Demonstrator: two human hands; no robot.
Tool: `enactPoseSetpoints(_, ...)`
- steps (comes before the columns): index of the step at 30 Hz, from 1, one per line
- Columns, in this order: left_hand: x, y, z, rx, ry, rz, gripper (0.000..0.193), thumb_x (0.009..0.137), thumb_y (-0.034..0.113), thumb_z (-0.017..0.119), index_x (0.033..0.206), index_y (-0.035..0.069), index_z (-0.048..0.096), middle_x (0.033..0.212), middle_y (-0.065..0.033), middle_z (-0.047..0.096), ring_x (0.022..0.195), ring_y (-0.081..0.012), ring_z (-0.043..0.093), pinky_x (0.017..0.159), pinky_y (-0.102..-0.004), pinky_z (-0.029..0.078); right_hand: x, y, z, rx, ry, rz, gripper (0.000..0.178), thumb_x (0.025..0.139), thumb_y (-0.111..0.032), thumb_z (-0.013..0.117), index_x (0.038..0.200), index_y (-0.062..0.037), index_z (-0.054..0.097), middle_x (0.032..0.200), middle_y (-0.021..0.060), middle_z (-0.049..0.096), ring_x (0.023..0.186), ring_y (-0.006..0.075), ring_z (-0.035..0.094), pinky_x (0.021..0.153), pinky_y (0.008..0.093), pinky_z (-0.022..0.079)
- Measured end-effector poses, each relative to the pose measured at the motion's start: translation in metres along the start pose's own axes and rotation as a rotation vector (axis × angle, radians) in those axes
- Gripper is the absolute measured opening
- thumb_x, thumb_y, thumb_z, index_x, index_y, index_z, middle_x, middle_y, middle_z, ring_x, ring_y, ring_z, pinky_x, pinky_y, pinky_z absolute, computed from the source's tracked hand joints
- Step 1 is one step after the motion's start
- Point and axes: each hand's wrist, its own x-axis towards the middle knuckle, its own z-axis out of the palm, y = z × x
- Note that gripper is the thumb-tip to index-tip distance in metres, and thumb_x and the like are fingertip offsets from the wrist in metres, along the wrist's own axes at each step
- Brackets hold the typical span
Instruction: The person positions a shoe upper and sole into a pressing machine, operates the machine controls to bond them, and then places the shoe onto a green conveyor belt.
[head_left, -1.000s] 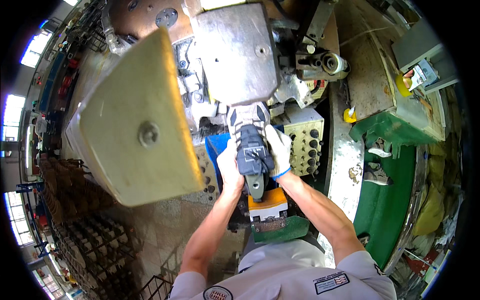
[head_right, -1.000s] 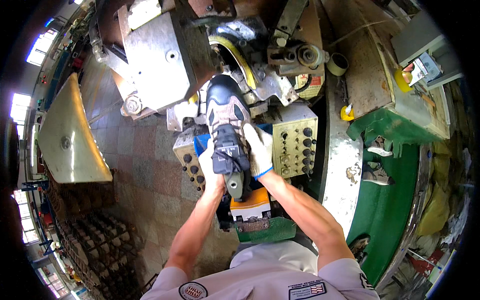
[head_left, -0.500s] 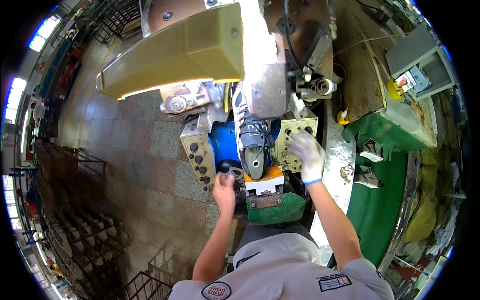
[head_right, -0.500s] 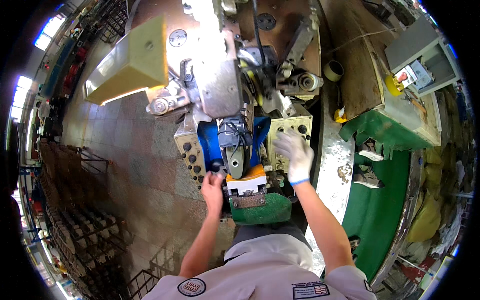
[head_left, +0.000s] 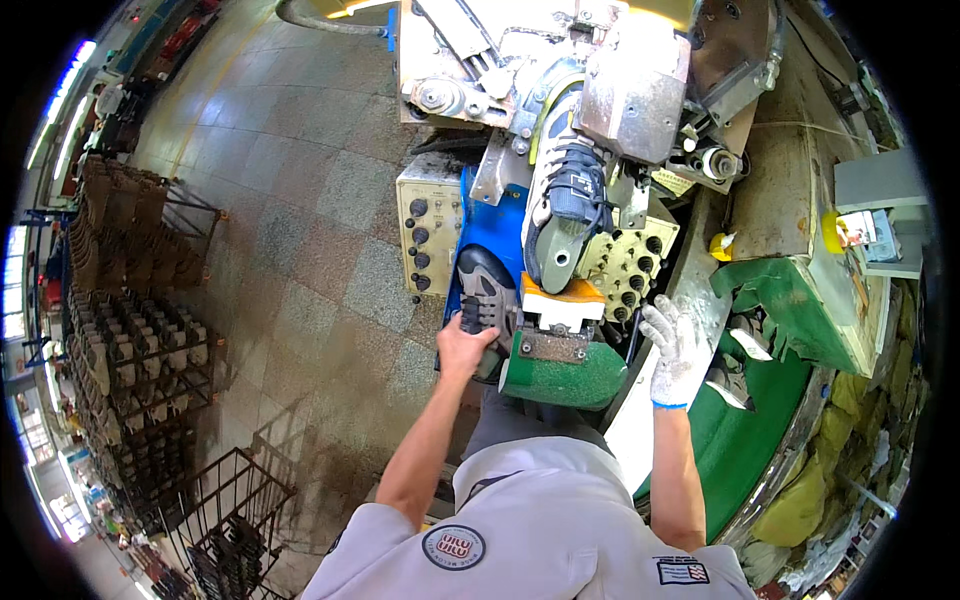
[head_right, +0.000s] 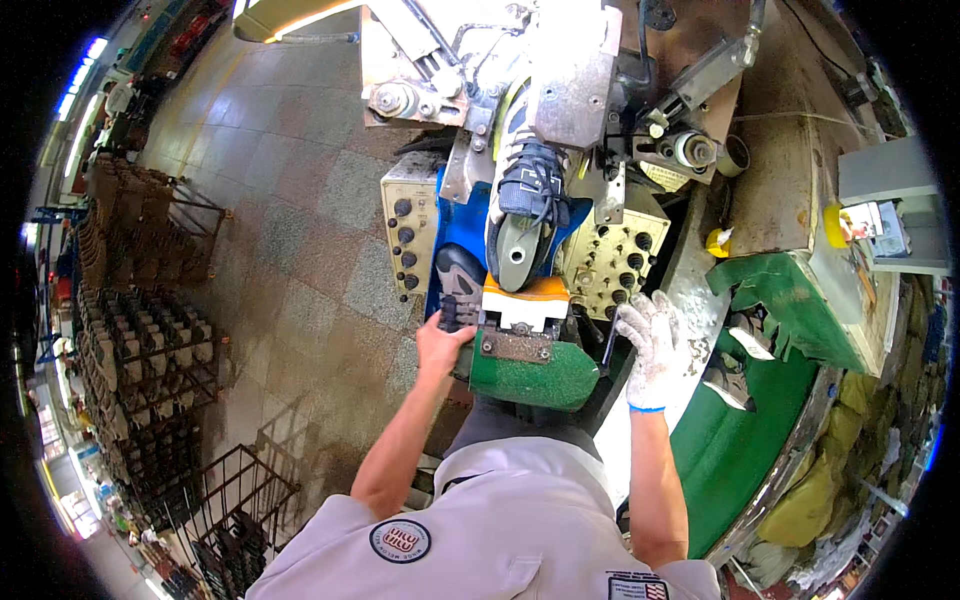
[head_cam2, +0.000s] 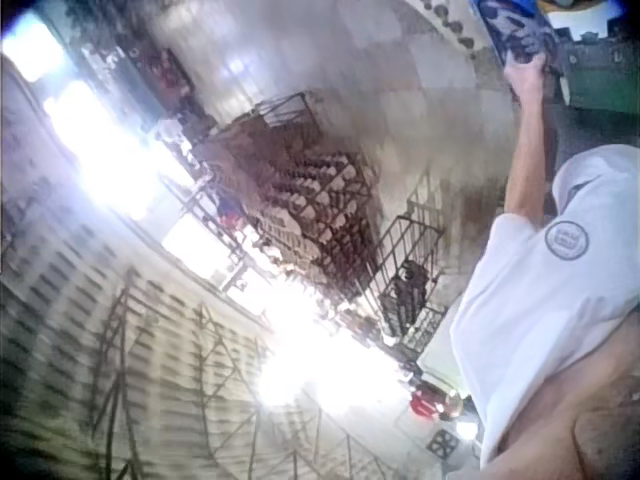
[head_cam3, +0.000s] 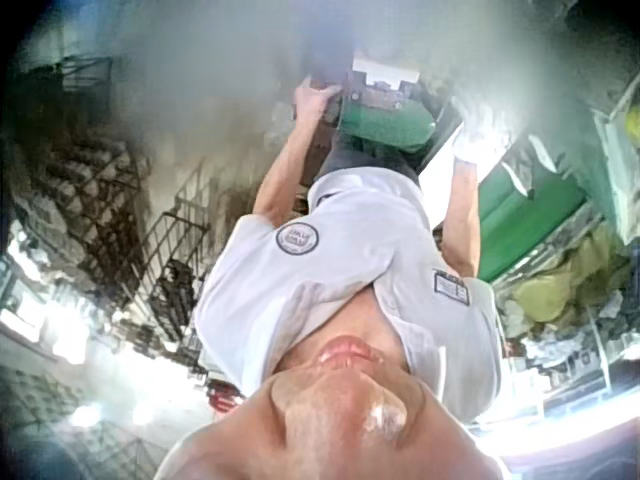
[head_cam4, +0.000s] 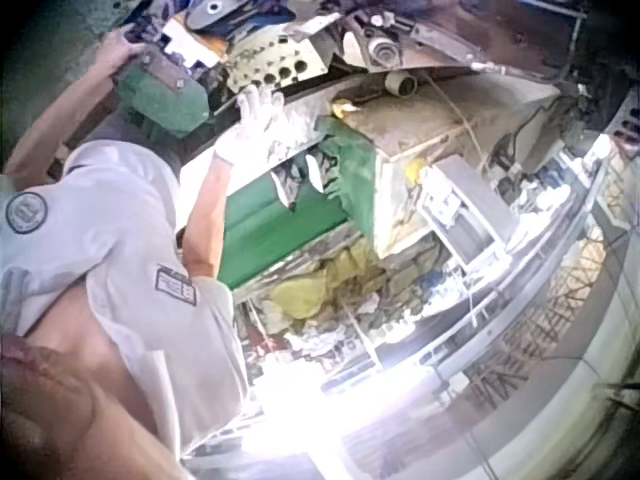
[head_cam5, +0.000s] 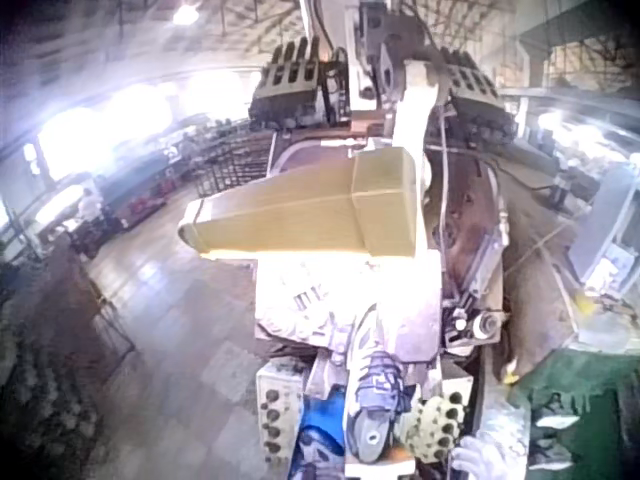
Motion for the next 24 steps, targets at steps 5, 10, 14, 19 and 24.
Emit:
enactPoseSetpoints(5, -0.057, 0.115, -0.13, -0.09, -0.226, 0.013, 0.058, 0.062, 0.0, 0.083, 0.117, -0.005, 0.07, 0.096, -0.0058, 0.074, 0.083, -0.0122, 0.068, 0.078, -0.0278, 0.054, -0.023, -0.028, 0.026, -0.021, -0.204, 0.04, 0.065, 0.099, -0.035, 0.058, 0.142, 0.0102, 0.041, 0.126, 0.0296, 0.06, 0.106, 0.037, 0.068, 0.089, 0.0428, 0.058)
enactPoseSetpoints(10, -0.08, 0.164, -0.131, -0.755, -0.728, 0.08, 0.05, 0.068, 0.017, 0.079, 0.11, -0.009, 0.071, 0.1, -0.0094, 0.073, 0.089, -0.0156, 0.066, 0.081, -0.0277, 0.052, -0.048, -0.042, 0.113, 0.049, -0.574, 0.014, 0.073, 0.098, -0.046, 0.056, 0.148, 0.0044, 0.038, 0.133, 0.0216, 0.06, 0.12, 0.0343, 0.061, 0.106, 0.0457, 0.046)
enactPoseSetpoints(14, -0.097, 0.187, -0.044, -0.307, -0.495, 0.205, 0.054, 0.09, 0.037, 0.065, 0.122, -0.007, 0.066, 0.111, -0.0102, 0.07, 0.097, -0.0179, 0.066, 0.088, -0.0296, 0.05, -0.057, -0.065, 0.094, 0.974, -0.477, 0.577, 0.052, 0.099, -0.032, 0.058, 0.143, -0.0033, 0.05, 0.133, 0.0168, 0.062, 0.124, 0.0309, 0.059, 0.11, 0.0434, 0.044)
enactPoseSetpoints(19, -0.137, 0.246, 0.06, -0.532, -0.679, 0.291, 0.062, 0.099, 0.043, 0.062, 0.134, -0.008, 0.059, 0.115, -0.0061, 0.066, 0.098, -0.0125, 0.061, 0.088, -0.026, 0.046, -0.033, -0.078, 0.004, 0.603, -0.265, 0.291, 0.04, 0.095, -0.027, 0.062, 0.124, 0.001, 0.063, 0.108, 0.0094, 0.071, 0.097, 0.0176, 0.068, 0.086, 0.0324, 0.056)
enactPoseSetpoints(24, -0.174, 0.255, 0.158, -0.495, -0.936, -0.033, 0.049, 0.092, 0.024, 0.069, 0.128, -0.008, 0.062, 0.106, -0.0047, 0.068, 0.09, -0.0114, 0.062, 0.084, -0.026, 0.046, -0.034, -0.104, -0.105, 0.515, -0.198, 0.18, 0.05, 0.096, -0.034, 0.063, 0.131, -0.0001, 0.058, 0.114, 0.0092, 0.068, 0.1, 0.0155, 0.066, 0.087, 0.0305, 0.053)
